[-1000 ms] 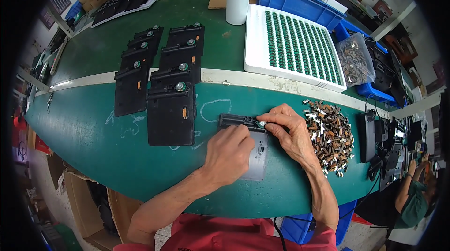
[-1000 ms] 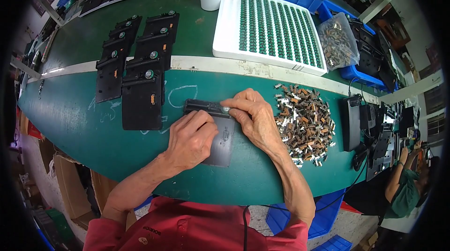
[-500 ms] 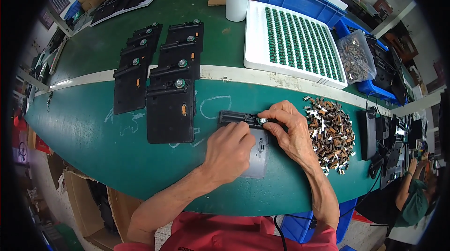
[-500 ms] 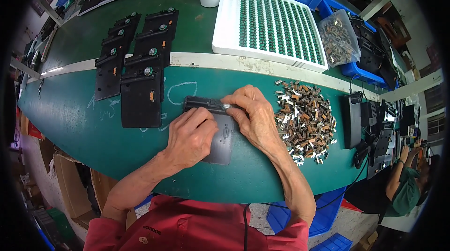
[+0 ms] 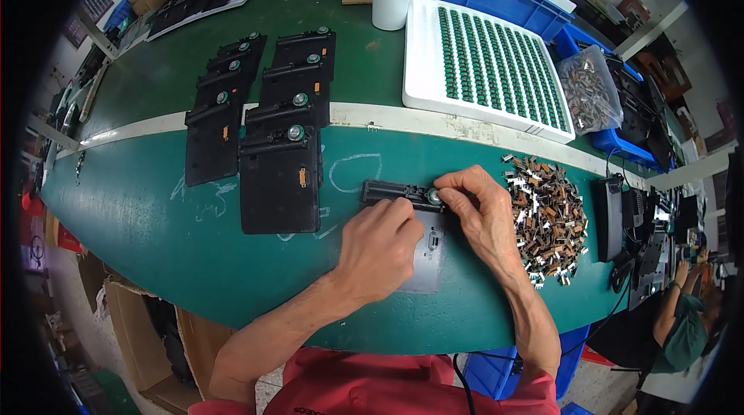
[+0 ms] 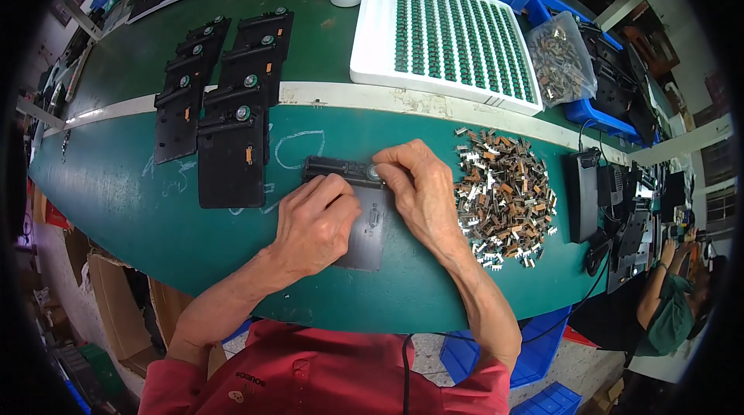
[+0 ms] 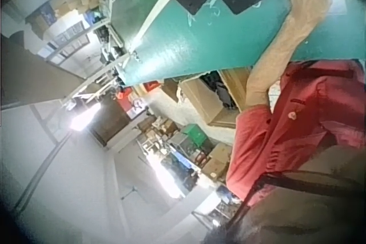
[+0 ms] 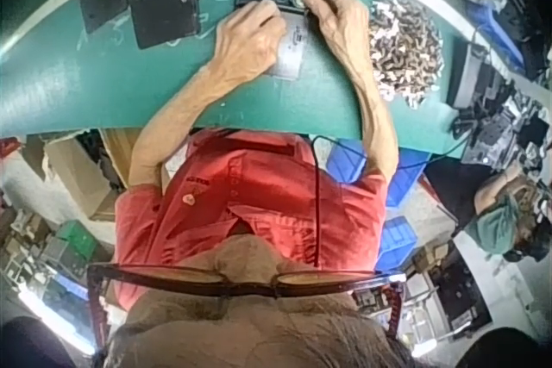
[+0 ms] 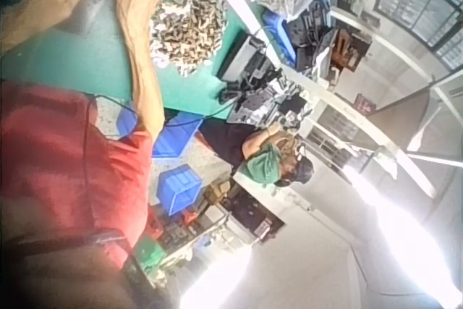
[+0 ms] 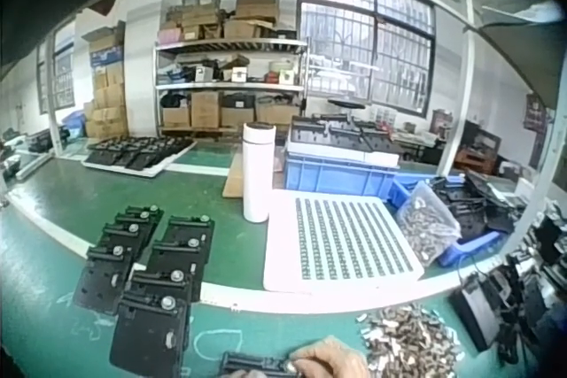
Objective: The person assembles electronic parts into black plastic housings by hand, taking components from a component tray and inserting them into the housings.
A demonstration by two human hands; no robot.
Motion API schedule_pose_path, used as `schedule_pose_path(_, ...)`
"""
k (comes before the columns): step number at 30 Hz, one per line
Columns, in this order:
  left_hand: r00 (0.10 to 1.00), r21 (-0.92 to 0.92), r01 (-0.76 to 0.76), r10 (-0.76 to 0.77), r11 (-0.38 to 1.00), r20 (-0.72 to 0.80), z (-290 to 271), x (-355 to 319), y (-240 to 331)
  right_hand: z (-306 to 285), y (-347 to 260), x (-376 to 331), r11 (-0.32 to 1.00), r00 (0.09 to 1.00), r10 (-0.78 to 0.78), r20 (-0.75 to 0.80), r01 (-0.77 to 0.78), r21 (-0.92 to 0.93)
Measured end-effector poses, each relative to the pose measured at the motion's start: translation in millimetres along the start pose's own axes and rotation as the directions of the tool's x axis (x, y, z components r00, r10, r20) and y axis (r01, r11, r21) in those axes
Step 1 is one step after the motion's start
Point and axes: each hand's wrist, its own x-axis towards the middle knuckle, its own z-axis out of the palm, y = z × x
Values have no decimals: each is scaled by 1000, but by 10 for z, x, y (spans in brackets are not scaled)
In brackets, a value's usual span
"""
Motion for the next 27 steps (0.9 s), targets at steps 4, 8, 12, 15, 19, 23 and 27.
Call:
schedule_pose_path(4, 1000, -4, -2, 2, 1000, -8, 5, -6, -6, -94, -3, 44, 995, 989, -78, 123, 84, -47)
schedule_pose_path(8, 1000, 2, 1, -1, 1000, 0, 1, -4, 2, -106, 9, 44, 982, 978, -144, 150, 159, -97)
schedule_pose_path(12, 1000, 10, 3, -3, 1000, 8, -4, -2, 6, -95, -30, 29, 991, 989, -78, 122, 90, -99)
schedule_pose_path(15, 1000, 15, 7, -7, 1000, 13, -1, -5, 3, -56, -22, -2, 997, 997, -36, 75, 41, -63)
schedule_pose_path(19, 1000, 19, 5, -5, 1000, 4, 5, -7, -3, -5, -32, -38, 993, 999, -43, 22, 45, -114)
schedule_pose_path(23, 1000, 6, 7, -7, 1000, -1, 1, 3, 9, -110, -23, -1, 996, 996, -43, 81, 49, -76)
schedule_pose_path(27, 1000, 13, 7, -7, 1000, -6, 9, -1, 4, -77, -2, 2, 997, 995, -55, 78, 59, -44)
